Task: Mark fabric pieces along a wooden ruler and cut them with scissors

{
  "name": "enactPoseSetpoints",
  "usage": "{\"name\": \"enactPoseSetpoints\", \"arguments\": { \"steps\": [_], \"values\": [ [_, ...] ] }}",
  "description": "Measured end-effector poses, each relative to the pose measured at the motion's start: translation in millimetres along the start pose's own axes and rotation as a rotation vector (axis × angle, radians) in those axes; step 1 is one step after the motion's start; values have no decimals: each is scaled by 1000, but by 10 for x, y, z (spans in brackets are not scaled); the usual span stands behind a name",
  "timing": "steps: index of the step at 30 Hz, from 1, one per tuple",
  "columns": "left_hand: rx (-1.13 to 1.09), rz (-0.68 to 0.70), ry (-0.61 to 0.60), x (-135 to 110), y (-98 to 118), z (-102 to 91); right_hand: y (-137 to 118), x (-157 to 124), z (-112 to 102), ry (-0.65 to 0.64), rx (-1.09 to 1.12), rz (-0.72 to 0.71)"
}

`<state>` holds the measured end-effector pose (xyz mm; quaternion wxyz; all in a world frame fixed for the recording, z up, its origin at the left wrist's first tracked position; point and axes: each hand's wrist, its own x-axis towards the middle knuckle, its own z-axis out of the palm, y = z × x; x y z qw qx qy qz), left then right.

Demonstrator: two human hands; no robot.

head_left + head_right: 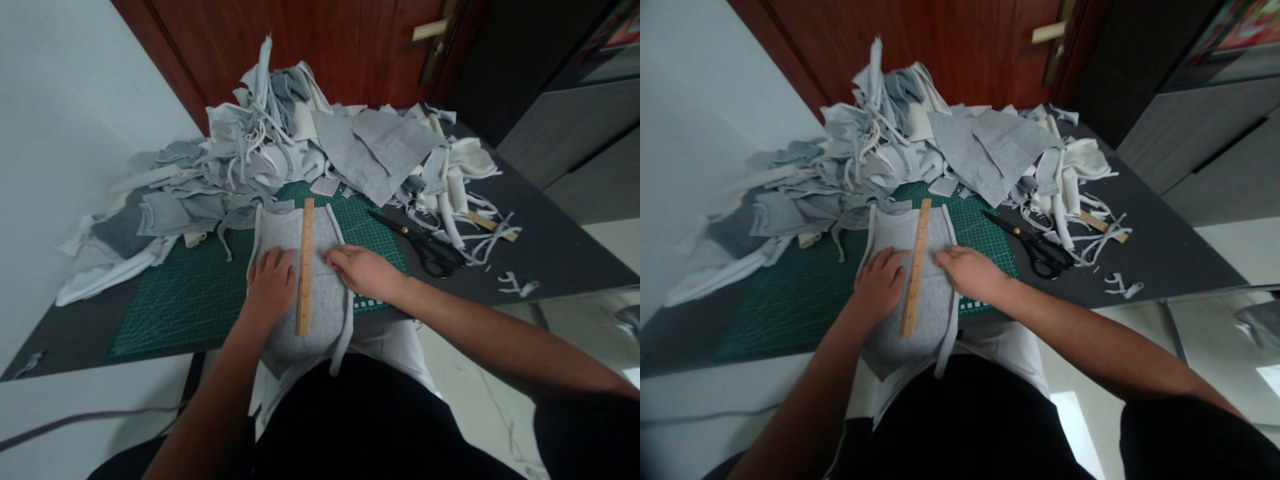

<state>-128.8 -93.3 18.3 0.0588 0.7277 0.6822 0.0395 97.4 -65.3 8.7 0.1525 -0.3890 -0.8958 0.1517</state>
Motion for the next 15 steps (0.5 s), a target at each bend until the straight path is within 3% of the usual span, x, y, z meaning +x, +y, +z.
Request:
{"name": "enactPoseSetpoints", "arguments": {
  "steps": [4,8,11,13,15],
  "values": [
    [54,-113,-68,-127,-110,-100,96,-143,-91,38,-68,34],
    [135,-191,-45,-159,-7,-349,146,-202,-157,113,-1,82],
    [33,11,41,60,205,-389,104,-134,-171,109,52,54],
    [-90,206,13,299,351,-301,57,-73,-148,72,55,13],
    [-75,236,-54,548,449,-160,22,-37,-100,46,41,-30]
  ]
}}
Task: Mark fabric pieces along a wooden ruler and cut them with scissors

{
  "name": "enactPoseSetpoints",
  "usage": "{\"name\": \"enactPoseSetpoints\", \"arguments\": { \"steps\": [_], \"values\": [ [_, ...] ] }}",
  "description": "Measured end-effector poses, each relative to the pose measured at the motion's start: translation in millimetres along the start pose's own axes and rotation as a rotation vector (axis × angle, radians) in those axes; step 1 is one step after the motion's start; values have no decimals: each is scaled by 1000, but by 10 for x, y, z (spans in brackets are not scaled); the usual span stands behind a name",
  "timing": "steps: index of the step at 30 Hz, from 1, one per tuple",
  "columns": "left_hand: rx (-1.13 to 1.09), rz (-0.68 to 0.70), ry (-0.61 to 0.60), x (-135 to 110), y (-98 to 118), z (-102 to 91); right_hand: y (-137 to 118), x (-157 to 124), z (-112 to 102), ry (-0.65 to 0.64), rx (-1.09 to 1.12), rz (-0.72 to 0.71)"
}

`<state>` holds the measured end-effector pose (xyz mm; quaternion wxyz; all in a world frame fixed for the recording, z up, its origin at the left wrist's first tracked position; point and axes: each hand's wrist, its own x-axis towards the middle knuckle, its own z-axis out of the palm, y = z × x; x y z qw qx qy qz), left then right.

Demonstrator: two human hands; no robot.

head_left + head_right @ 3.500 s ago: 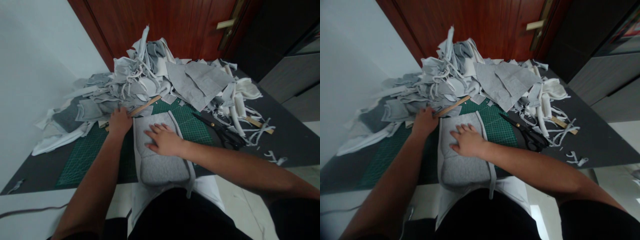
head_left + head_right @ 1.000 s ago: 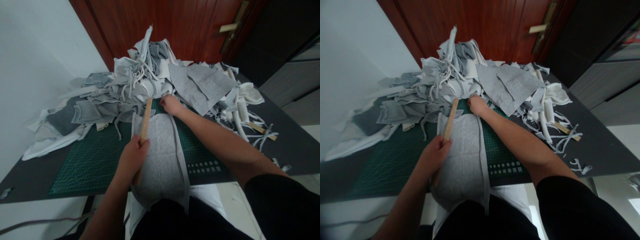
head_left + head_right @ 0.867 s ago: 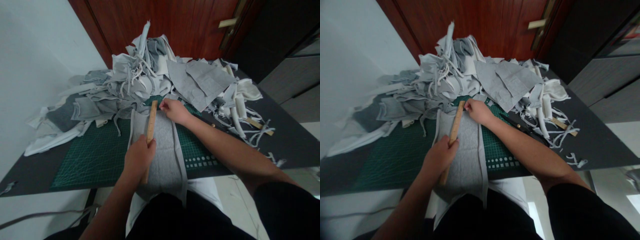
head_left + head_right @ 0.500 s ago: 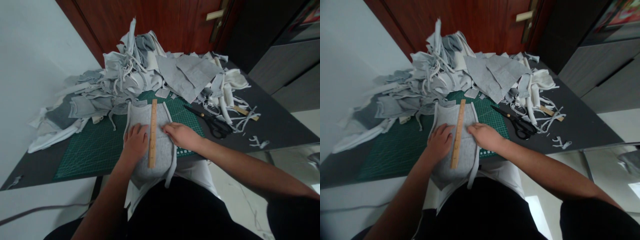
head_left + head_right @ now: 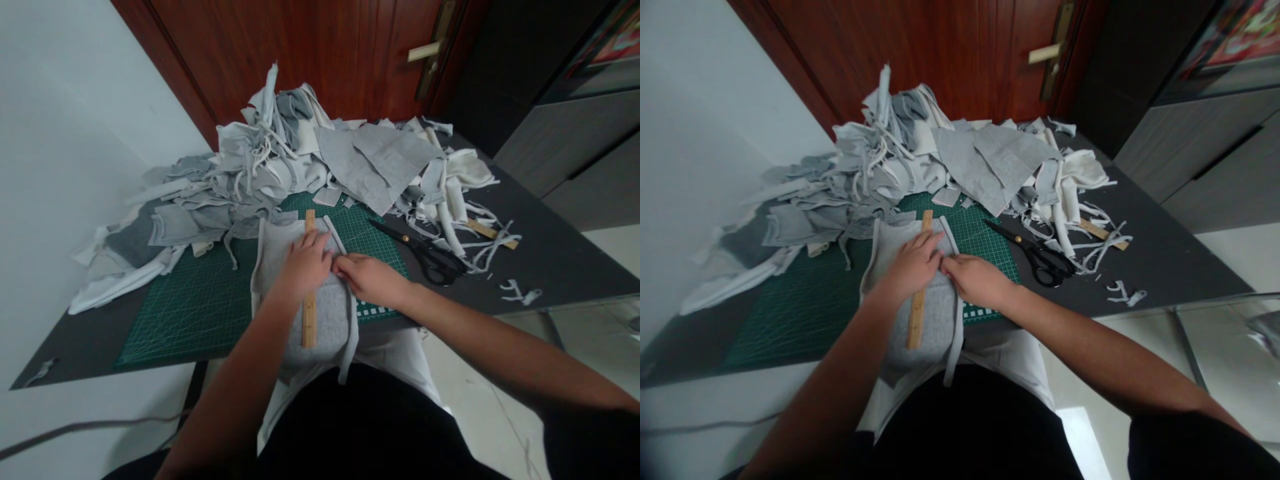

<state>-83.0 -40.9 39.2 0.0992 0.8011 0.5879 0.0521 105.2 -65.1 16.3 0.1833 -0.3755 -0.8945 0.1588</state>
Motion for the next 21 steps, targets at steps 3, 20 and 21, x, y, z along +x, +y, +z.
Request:
{"name": "enactPoseSetpoints", "arguments": {
  "steps": [3,20,21],
  "values": [
    [25,-48,-42,294,-56,172,-2,-13,88,6,-21,-50],
    [-48,16,64,669,-501,237,106,-97,116,181,139,1],
    [-68,65,27,699,-570,206,101,-89,73,222,186,27]
  ]
}}
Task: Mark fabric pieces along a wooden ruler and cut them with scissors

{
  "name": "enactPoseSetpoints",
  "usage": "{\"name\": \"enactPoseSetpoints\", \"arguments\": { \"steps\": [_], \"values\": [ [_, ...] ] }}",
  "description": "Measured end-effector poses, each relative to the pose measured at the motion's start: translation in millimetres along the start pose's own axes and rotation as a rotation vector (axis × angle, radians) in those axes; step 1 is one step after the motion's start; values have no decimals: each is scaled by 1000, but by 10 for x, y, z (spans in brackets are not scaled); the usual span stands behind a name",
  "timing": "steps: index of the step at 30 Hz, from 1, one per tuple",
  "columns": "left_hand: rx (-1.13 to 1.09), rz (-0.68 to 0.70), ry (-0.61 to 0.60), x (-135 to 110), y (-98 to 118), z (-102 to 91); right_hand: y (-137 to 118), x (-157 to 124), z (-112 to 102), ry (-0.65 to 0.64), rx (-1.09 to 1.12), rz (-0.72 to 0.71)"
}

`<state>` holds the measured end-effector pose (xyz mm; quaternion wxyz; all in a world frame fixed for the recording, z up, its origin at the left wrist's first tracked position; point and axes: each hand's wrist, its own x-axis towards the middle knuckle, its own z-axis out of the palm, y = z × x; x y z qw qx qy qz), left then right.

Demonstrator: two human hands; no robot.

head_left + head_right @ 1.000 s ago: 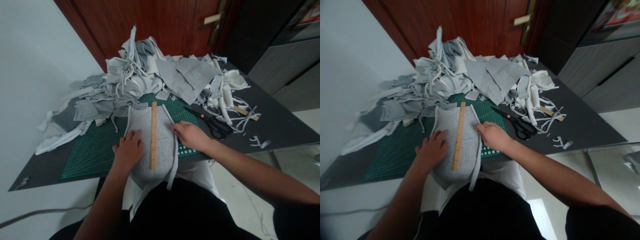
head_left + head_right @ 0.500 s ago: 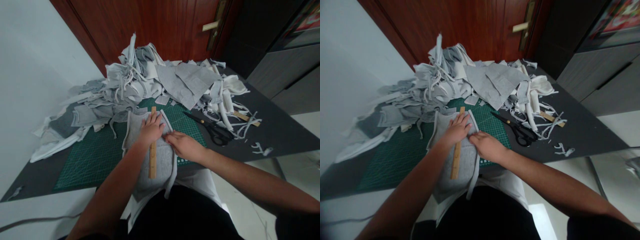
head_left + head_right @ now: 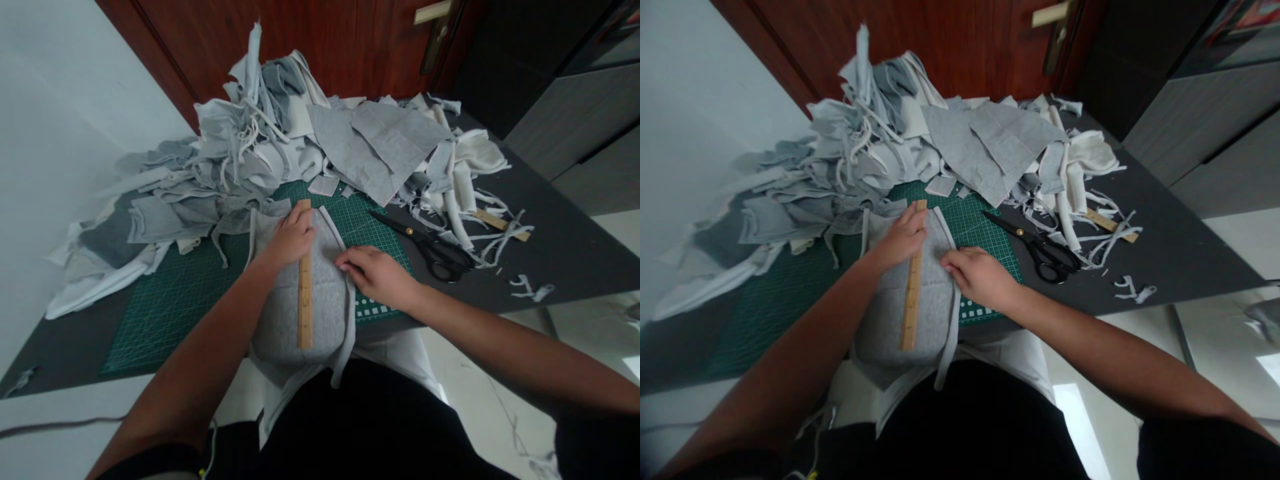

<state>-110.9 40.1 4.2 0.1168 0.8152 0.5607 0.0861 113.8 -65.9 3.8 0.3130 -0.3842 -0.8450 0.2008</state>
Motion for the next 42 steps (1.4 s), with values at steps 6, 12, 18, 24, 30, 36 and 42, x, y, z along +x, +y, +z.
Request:
{"name": "enactPoseSetpoints", "arguments": {
  "steps": [6,12,18,24,30,36,42],
  "values": [
    [-30,219,-206,99,-356,-144,-37,284,-196,174,264,179],
    [90,123,-311,102,-301,-78,233,957,122,182,648,344],
    [148,25,-312,27,-134,-128,498,1219,409,261,615,506],
    [161,10,-247,151,-83,-87,619,1135,308,273,83,315],
    [77,36,-93,365,-97,-55,758,1264,230,230,-121,234],
    [-11,229,-240,312,-390,-153,777,1260,215,214,-103,201],
    [69,217,-191,205,-344,-115,733,1232,201,205,-105,213]
  ]
}}
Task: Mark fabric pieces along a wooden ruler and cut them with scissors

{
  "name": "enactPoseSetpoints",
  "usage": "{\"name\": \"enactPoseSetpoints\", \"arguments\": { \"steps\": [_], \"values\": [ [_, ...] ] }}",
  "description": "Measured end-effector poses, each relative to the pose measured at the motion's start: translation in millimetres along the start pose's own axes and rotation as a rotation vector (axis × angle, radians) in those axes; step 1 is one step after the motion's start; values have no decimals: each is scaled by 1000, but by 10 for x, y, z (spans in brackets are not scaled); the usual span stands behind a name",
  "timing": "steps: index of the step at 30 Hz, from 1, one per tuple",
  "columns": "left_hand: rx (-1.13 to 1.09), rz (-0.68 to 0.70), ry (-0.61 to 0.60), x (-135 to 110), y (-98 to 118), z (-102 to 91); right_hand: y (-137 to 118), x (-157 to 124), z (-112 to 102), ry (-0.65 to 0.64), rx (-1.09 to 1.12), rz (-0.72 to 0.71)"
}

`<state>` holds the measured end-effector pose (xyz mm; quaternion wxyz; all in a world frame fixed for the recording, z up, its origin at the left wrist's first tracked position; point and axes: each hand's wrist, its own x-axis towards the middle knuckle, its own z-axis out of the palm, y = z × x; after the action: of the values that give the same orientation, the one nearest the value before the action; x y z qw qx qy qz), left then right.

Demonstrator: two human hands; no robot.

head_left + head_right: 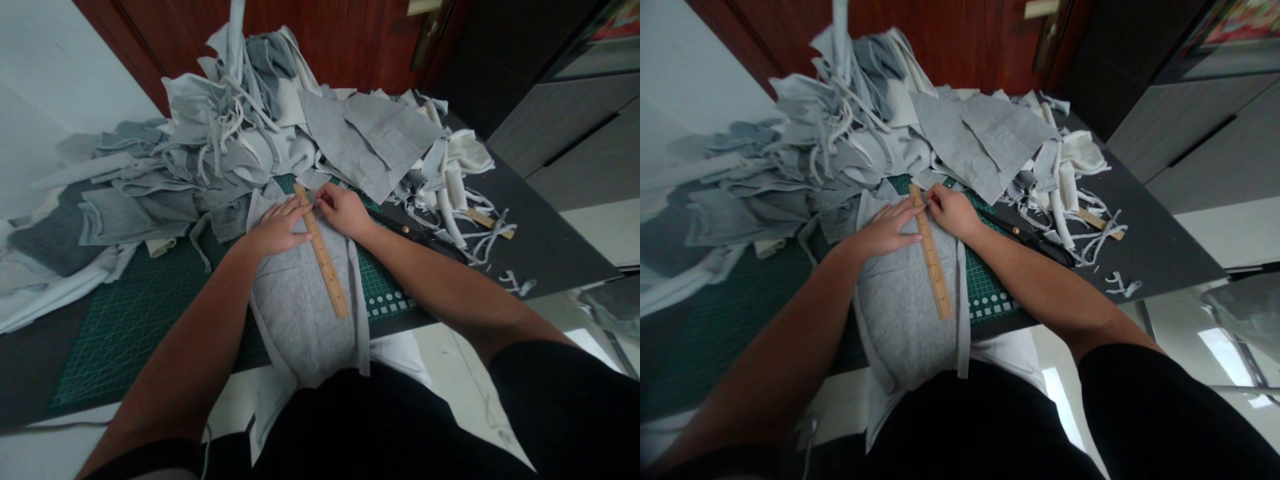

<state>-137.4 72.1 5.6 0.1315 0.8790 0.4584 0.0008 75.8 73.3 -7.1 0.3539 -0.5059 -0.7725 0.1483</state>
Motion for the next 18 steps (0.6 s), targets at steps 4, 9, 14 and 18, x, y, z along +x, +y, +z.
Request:
{"name": "enactPoseSetpoints", "arguments": {
  "steps": [4,9,14,18],
  "values": [
    [66,-9,70,53,29,44,-7,13,0,-16,-19,0],
    [80,64,109,130,-161,1,16,140,30,-39,-88,-6],
    [17,103,109,165,-286,-14,61,199,80,-50,-170,-63],
    [-4,111,102,160,-247,-2,90,186,105,-42,-196,-53]
  ]
}}
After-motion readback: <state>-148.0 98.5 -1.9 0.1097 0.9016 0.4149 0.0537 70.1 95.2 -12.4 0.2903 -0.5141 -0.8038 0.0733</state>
